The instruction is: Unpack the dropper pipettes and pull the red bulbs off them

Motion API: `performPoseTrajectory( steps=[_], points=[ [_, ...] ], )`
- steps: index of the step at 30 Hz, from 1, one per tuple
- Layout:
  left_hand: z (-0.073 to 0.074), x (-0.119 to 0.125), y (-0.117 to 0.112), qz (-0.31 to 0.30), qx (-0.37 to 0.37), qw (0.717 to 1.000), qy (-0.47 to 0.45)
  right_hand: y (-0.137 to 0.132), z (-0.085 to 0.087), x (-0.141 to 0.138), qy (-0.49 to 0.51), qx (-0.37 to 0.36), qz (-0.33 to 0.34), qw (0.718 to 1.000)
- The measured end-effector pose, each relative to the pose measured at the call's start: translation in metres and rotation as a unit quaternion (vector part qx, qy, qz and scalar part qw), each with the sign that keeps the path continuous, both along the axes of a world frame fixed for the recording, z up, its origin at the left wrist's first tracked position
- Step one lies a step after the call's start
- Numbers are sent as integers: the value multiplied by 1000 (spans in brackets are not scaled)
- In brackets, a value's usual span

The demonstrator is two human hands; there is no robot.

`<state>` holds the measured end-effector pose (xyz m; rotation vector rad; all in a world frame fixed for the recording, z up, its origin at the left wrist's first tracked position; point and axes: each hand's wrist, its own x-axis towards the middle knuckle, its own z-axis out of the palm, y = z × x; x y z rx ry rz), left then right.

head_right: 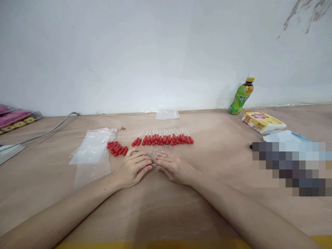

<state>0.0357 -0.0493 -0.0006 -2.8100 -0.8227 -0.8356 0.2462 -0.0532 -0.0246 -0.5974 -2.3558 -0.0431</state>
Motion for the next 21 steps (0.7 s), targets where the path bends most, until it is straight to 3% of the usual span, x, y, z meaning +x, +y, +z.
performPoseTrajectory(
  steps=[11, 21],
  points=[
    [1, -6, -3, -13, -5, 1000, 25, -2, -2, 2, 1, 80, 8, 997],
    [-2, -7, -4, -28, 19, 999, 2, -5, -2, 9, 6, 96, 27, 995]
  ],
)
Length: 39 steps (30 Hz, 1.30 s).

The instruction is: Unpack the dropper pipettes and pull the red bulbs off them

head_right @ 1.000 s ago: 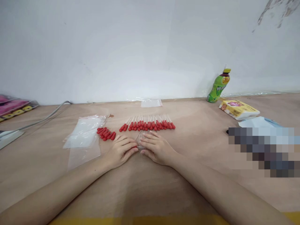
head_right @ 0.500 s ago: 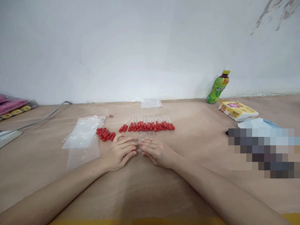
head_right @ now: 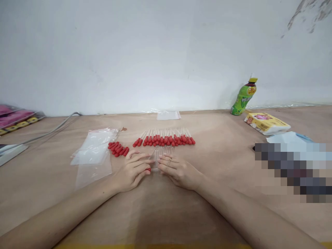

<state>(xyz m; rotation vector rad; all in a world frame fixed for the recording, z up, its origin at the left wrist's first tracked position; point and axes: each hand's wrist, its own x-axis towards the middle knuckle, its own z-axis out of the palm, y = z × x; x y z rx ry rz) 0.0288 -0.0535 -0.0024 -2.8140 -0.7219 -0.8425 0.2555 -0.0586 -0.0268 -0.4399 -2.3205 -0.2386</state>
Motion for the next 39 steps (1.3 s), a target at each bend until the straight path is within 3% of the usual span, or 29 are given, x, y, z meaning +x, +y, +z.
performPoseTrajectory(
  steps=[6, 11, 14, 18, 21, 25, 29, 34, 39],
  points=[
    [-3, -13, 2, 25, 13, 999, -23, 9, -6, 10, 51, -17, 4, 999],
    [2, -25, 14, 82, -3, 993, -81, 14, -2, 19, 91, -26, -170, 981],
    [16, -41, 35, 189, -19, 976, -105, 12, 1, 18, 76, -43, -232, 969],
    [34, -74, 63, 357, -83, 926, -95, 13, -2, 15, 83, -74, -239, 965],
    [39, -94, 74, 417, -139, 896, -63, 14, -6, 11, 81, -67, -242, 965],
    [39, -103, 76, 437, -225, 871, -12, 15, -8, 7, 66, -72, -232, 968],
    [43, -101, 73, 446, -231, 865, -4, 15, -9, 6, 64, -95, -220, 969],
    [48, -89, 67, 436, -156, 886, -17, 14, -6, 6, 50, -136, -190, 971],
    [40, -62, 66, 372, -95, 923, 25, 11, -1, 7, 24, -150, -187, 970]
  ],
)
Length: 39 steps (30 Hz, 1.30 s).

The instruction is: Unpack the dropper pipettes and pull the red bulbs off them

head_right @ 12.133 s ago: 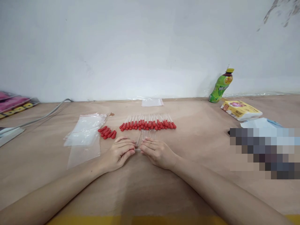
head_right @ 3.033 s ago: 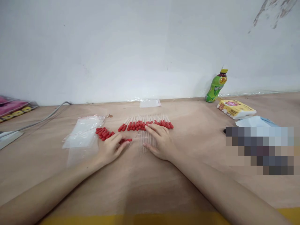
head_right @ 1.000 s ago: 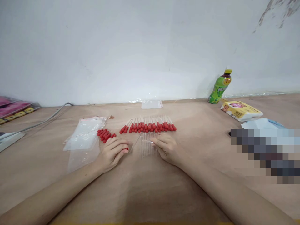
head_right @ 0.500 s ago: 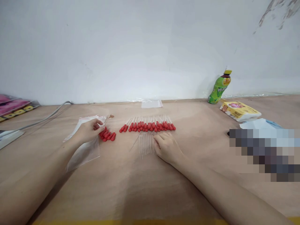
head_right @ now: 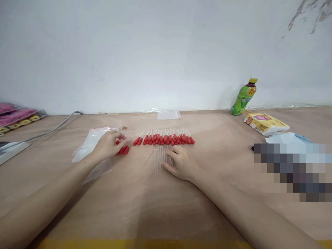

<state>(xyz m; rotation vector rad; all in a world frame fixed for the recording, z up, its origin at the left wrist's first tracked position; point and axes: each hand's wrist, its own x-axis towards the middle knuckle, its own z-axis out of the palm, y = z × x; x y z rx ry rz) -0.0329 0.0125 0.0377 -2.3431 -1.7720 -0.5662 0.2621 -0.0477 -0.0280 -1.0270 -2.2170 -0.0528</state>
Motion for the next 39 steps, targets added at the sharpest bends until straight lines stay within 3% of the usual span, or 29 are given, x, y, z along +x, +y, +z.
performPoseTrajectory(
  steps=[8, 14, 19, 21, 23, 28, 34, 39],
  points=[
    [-2, 39, 17, 39, -51, 996, 55, 1, 0, 1, 56, 13, -19, 998],
    [-10, 43, 22, 28, -36, 997, 65, 6, 0, 1, 132, 26, -48, 990],
    [-5, 37, 9, 47, 0, 998, 39, 6, 2, 1, 145, 36, -41, 988],
    [-6, 32, -2, 15, 27, 1000, 1, 5, 3, 1, 147, 39, -38, 988],
    [-12, 28, -15, -58, 44, 997, -35, 3, 5, 1, 152, 41, -34, 987],
    [-36, 32, -41, -222, 72, 972, -32, -1, 9, 1, 93, 61, 11, 994],
    [-51, 49, -51, -313, 109, 942, -45, -1, 8, -3, -36, 77, 66, 994],
    [-51, 49, -52, -337, 101, 934, -67, 0, 5, -7, -47, 78, 81, 993]
  ],
)
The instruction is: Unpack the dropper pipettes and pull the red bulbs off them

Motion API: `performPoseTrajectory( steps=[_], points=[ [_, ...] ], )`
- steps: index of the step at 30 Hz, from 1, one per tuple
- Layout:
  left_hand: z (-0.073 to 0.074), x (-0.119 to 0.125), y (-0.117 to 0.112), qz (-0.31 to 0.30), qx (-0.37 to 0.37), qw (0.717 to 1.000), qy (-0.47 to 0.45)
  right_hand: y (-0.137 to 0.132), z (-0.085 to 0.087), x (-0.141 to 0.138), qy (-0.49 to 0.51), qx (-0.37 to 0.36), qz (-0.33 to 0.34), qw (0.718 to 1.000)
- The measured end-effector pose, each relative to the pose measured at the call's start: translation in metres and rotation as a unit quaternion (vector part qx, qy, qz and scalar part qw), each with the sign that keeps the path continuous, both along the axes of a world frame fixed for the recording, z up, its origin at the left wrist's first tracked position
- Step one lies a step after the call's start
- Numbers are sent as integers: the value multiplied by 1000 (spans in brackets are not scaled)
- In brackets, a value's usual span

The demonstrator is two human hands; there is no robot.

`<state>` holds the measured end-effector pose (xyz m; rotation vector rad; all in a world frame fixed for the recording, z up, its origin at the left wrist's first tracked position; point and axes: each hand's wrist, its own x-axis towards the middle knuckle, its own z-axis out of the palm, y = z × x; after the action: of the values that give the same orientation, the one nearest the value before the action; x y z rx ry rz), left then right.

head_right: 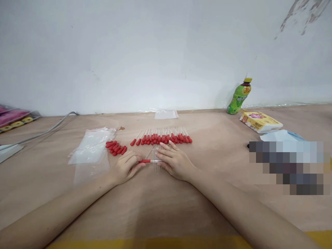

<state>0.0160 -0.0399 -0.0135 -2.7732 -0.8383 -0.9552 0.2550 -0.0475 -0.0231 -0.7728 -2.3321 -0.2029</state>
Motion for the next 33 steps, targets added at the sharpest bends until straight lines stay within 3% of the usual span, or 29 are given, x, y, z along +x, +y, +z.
performPoseTrajectory(
  steps=[12, 20, 33],
  points=[
    [-1, 12, 3, -56, 28, 998, -5, 0, -4, -6, 31, 10, 73, 997],
    [2, 13, -1, -59, 52, 997, 2, -2, -5, -8, 35, -18, 75, 996],
    [6, 12, -4, -64, 36, 996, 41, -8, 0, -8, 19, 55, 84, 995]
  ],
)
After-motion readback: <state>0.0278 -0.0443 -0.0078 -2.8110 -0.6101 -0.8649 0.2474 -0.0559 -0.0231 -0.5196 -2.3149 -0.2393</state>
